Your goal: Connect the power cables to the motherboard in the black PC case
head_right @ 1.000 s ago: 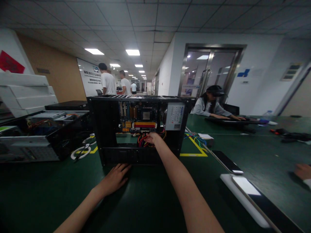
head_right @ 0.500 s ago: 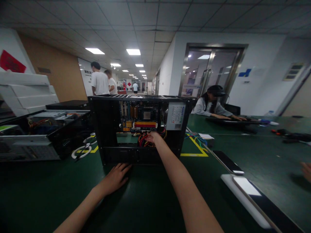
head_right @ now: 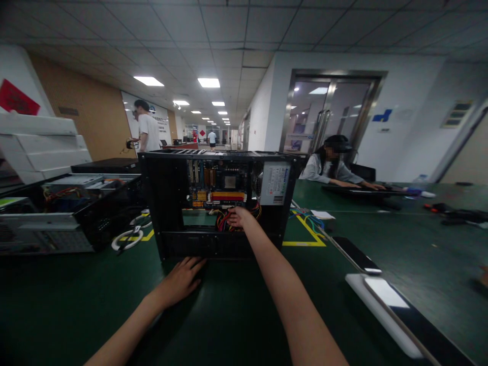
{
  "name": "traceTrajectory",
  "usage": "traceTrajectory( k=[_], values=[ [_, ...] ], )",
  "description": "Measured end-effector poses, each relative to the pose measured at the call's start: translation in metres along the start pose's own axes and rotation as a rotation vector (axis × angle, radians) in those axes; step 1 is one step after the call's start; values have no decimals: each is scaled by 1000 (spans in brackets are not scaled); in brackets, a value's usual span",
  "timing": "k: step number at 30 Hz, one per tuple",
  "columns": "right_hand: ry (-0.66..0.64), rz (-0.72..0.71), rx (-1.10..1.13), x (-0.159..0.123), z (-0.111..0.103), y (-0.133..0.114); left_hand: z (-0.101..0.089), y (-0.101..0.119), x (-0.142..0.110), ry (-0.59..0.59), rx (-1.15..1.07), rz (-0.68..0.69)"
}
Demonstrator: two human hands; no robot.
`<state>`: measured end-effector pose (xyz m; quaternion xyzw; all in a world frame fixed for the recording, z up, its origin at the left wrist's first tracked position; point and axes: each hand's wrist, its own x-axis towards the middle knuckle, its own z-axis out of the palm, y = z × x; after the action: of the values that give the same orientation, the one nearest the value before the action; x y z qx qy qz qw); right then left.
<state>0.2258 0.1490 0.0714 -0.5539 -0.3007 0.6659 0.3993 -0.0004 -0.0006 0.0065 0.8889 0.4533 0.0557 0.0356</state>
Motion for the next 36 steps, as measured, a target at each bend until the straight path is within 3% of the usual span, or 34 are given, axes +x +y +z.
traceTrajectory(
  k=[5, 11, 17, 23, 29, 36],
  values=[
    [74, -71, -118, -6, 1, 1, 0, 0, 0, 1, -14, 2],
    [295, -261, -134, -11, 2, 1, 1, 0, 0, 4, 1, 2],
    [388, -459, -490, -3, 8, 3, 4, -3, 1, 21, 3, 11],
    [229, -588, -925, 11, 14, 12, 3, -3, 0, 14, -1, 4],
    [22, -479, -1103, 15, 19, 21, -1, 1, -1, 0, -23, -3],
    [-99, -432, -1341, 16, 18, 20, -1, -1, -2, 0, -26, -2]
  ],
)
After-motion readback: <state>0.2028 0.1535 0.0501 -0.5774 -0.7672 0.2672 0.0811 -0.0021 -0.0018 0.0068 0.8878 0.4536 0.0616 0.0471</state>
